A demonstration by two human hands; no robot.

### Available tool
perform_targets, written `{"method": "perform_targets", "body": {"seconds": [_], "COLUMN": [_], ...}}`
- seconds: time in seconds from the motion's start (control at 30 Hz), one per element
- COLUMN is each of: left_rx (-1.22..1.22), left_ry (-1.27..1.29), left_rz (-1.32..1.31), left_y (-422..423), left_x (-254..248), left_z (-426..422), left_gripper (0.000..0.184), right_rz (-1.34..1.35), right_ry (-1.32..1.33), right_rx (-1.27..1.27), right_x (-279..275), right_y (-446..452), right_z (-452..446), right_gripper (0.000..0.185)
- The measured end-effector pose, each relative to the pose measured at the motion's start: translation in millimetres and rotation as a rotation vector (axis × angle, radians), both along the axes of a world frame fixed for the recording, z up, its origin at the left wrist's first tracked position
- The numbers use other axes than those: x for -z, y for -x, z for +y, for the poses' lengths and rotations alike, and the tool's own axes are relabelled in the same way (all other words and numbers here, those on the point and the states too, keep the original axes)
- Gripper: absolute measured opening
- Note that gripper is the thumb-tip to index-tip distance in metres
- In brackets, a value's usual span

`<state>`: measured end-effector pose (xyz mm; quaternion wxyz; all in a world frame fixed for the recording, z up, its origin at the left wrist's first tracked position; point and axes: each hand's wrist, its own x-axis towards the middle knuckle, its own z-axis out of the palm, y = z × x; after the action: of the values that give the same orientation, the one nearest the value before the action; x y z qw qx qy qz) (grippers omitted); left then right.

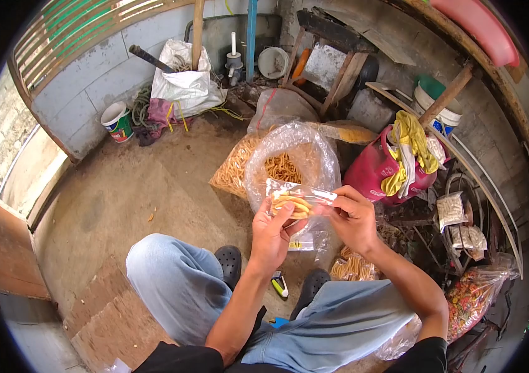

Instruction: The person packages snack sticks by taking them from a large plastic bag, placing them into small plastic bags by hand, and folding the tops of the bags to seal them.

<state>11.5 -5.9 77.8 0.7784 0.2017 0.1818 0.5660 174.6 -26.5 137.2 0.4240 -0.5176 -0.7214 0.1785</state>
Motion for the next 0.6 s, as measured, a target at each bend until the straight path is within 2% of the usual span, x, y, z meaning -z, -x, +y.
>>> {"method": "perform_targets", "body": {"seconds": [0.27, 0.33, 0.47, 0.57, 0.6], "left_rx": [0.003, 0.018, -0.08, -0.142, -0.153], "left_ry": [0.007, 0.017, 0.021, 0.073, 0.107], "left_rz": [0.007, 0.003, -0.004, -0.045, -0.056], "left_y": [6, 7, 22, 36, 39], "left_x": [1, 3, 18, 31, 32], "left_z": [6, 7, 23, 35, 37], "left_gripper": [0.023, 0.023, 0.021, 0.019, 0.018], "right_rz": [-0.084, -0.037, 0.029, 0.094, 0.023], "right_ry": [-0.084, 0.039, 0.021, 0.093, 0.141], "right_rx": [-0.218, -0.259, -0.17, -0.036, -0.002], "right_x": [7, 3, 0, 30, 42], "right_y": [-7, -4, -15, -36, -43], "right_z": [3, 1, 11, 37, 48], "right_gripper": [0.033, 0.036, 0.032, 0.026, 0.022]}}
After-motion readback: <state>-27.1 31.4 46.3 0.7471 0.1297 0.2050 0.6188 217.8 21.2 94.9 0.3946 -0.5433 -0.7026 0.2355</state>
